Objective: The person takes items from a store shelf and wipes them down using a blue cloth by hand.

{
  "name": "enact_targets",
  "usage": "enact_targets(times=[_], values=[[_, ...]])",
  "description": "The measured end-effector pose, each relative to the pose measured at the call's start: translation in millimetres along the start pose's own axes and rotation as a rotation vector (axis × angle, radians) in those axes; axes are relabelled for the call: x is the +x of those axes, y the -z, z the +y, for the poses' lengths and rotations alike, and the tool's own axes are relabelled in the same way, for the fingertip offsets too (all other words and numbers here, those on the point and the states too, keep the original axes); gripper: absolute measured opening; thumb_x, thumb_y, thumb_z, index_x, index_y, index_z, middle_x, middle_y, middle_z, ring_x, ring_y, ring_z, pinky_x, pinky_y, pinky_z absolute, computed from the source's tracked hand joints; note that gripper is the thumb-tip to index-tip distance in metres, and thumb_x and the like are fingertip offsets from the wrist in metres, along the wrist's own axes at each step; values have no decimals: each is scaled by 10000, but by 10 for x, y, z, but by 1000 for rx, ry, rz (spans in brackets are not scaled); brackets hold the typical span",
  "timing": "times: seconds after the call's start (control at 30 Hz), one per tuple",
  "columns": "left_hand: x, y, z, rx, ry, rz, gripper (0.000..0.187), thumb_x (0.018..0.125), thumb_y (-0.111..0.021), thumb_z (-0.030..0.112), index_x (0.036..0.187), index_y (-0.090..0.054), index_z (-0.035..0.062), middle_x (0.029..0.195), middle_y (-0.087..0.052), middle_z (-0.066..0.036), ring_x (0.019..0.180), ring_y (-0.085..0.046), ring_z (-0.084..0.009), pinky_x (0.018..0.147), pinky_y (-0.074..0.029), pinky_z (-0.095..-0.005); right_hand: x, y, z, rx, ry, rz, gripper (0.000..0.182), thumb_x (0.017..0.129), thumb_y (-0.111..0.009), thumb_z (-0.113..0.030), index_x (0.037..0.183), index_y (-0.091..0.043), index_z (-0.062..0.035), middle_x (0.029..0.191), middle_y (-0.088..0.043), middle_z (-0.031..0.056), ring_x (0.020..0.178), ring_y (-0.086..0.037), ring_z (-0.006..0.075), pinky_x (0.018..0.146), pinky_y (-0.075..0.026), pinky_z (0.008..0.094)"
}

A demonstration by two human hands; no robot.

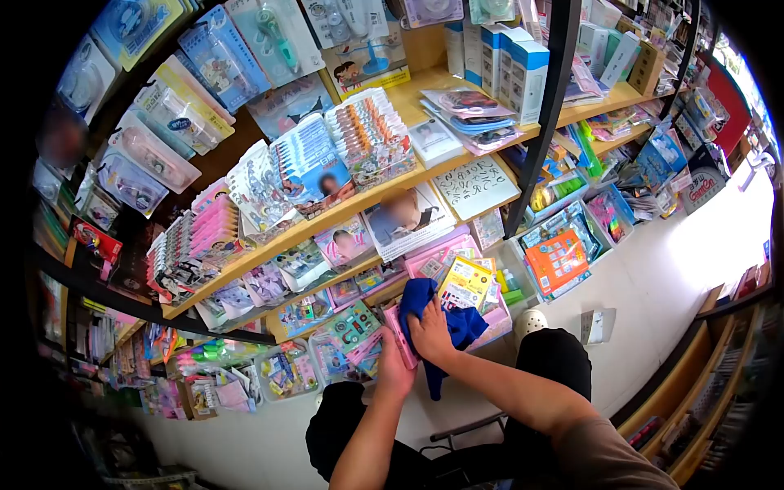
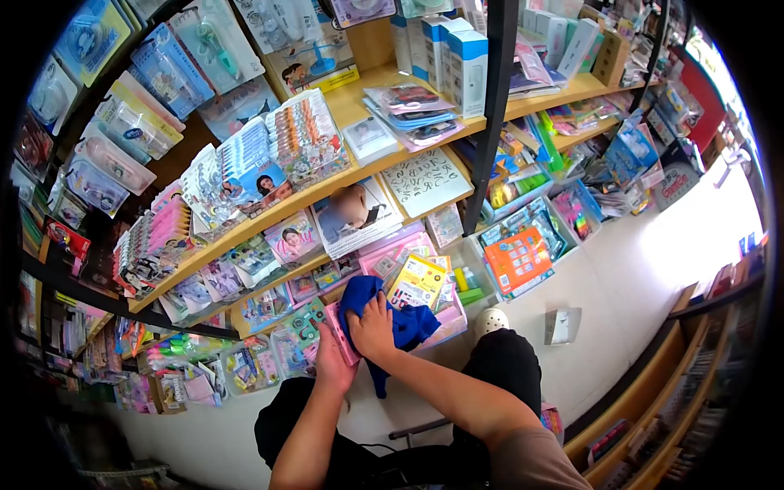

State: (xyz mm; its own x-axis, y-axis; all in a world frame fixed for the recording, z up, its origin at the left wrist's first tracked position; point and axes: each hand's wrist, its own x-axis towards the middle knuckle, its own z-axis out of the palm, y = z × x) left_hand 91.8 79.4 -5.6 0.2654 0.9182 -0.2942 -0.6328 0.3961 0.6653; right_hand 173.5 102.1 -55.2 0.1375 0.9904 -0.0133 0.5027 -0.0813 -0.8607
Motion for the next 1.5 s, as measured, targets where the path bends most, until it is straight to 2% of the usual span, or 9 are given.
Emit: enact_targets(times=[0.2,0.3,0.4,0.5,0.67,0.9,1.17,1.33,1.5], values=[[-22,110,114,-161,19,107,654,864,-317,621,1255,-464,118,1269,-485,-75,1175,-445,-258,1022,-304,-410,-233,134,-235,-103,369,-262,455,793,-532,-258,1114,-475,59,1214,-411,224,1313,-171,406,1031,-145,586],[122,806,-234,-910,350,-648,660,869,-302,617,1309,-396,133,1307,-449,-62,1192,-430,-254,1015,-309,-419,-172,166,-265,-82,241,-127,506,814,-513,-282,1192,-445,48,1308,-364,212,1319,-170,391,1034,-146,577],[-177,42,-126,-15,123,70,673,874,-277,617,1358,-308,149,1348,-401,-55,1222,-397,-249,1017,-297,-431,-75,118,-176,-61,5,-19,518,851,-472,-315,1230,-427,34,1390,-296,198,1315,-202,359,1025,-179,561],[-237,3,-172,15,174,49,690,877,-251,619,1389,-228,157,1381,-358,-57,1255,-355,-249,1031,-271,-432,-45,81,-91,-82,-129,-45,512,853,-467,-316,1217,-433,41,1376,-316,201,1308,-221,354,1022,-189,557],[-129,130,22,-304,70,25,648,902,-249,576,1362,-301,121,1394,-336,-72,1274,-331,-252,1053,-254,-413,-317,120,-292,-123,237,-227,580,814,-508,-287,1281,-365,24,1408,-252,190,1336,-146,359,1045,-148,550],[-209,-134,-73,28,42,-51,572,939,-271,478,1394,-206,138,1408,-289,-75,1293,-290,-230,1058,-235,-394,127,3,155,171,-247,-52,497,851,-471,-302,1201,-440,49,1403,-268,187,1300,-239,347,1011,-239,541],[-102,58,12,-127,39,95,577,929,-277,512,1332,-359,107,1289,-449,-78,1213,-408,-234,1025,-308,-372,-312,29,-175,-136,177,-179,536,833,-490,-288,1244,-411,46,1399,-247,228,1326,-173,359,1030,-189,551],[-177,-34,-61,35,-19,-3,483,962,-368,244,1402,-181,176,1398,-276,-83,1252,-343,-229,1018,-307,-387,34,-17,109,-3,-92,-2,505,843,-482,-286,1215,-429,51,1376,-279,235,1272,-267,372,1007,-254,521],[-174,-35,-25,25,-40,40,475,960,-375,283,1392,-212,170,1371,-325,-91,1233,-370,-229,1007,-323,-384,-7,-27,87,-96,-93,-83,511,839,-498,-303,1142,-464,106,1358,-292,261,1252,-293,383,1000,-272,512]])
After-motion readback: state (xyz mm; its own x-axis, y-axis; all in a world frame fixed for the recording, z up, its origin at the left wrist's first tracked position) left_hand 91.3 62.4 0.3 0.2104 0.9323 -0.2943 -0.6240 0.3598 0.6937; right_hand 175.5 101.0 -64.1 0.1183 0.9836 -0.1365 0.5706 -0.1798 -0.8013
